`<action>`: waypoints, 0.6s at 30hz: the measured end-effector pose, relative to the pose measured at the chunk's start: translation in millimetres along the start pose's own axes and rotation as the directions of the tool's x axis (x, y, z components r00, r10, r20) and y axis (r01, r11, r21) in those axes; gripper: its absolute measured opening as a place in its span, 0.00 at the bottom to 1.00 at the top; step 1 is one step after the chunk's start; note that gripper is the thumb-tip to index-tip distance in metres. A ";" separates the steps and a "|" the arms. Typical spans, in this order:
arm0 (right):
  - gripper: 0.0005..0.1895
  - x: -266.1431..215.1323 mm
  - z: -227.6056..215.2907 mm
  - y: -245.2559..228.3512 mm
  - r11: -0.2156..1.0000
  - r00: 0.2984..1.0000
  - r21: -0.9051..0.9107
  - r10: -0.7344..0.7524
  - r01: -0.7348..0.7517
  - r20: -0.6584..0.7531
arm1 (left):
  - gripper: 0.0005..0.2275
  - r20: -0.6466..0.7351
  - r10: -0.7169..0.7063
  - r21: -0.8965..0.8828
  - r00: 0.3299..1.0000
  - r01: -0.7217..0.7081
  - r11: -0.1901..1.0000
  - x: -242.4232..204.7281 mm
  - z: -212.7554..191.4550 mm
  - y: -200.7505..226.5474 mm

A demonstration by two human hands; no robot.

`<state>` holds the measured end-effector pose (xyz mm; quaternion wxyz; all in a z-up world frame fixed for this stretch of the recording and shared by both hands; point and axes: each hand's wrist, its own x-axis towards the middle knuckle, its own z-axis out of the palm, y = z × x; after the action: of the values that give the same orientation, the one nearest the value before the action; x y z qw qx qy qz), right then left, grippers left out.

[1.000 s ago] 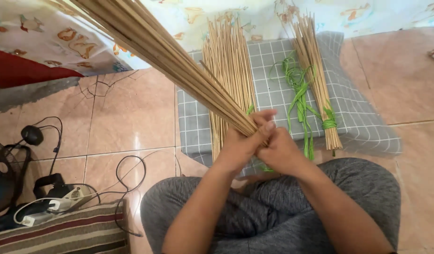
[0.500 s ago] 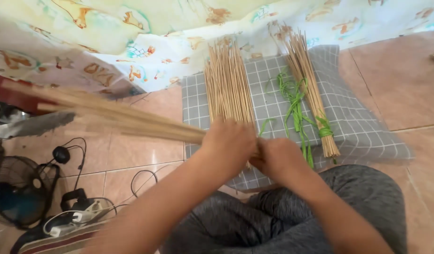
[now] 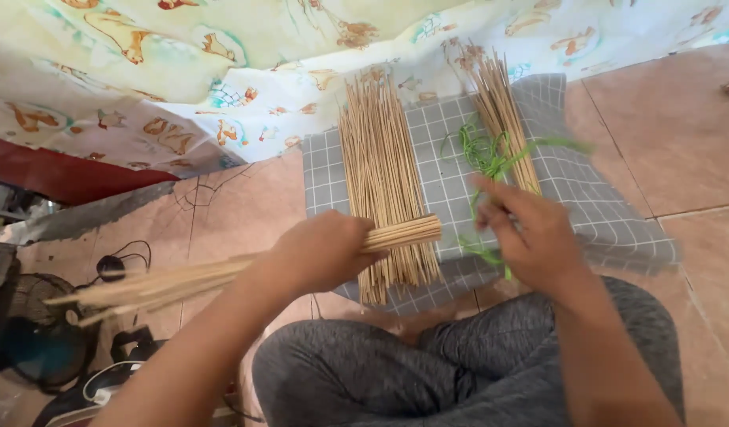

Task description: Gathering thin wooden sticks into bundles and tying them with green plastic strips.

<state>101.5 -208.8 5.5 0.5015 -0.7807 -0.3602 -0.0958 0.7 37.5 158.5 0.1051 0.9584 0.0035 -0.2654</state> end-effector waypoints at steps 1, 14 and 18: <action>0.18 4.0 3.5 -12.8 1.000 1.000 -0.001 -0.005 0.005 -0.004 | 0.13 -0.005 0.000 0.004 1.000 0.000 1.000 -3.5 -5.1 5.7; 0.12 -32.0 70.9 -10.2 0.823 0.966 0.515 0.254 -0.241 0.046 | 0.42 0.029 0.181 -0.447 0.983 -0.150 0.882 -13.1 1.1 29.1; 0.17 -33.6 79.2 -21.9 0.702 0.984 0.695 0.171 -0.152 0.043 | 0.41 -0.062 0.260 -0.549 0.964 -0.250 0.798 -11.2 1.4 25.7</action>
<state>46.0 -151.8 -34.0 0.7689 -0.5622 -0.2936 0.0812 -8.1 12.7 168.1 0.4118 0.8765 -0.0500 -0.2443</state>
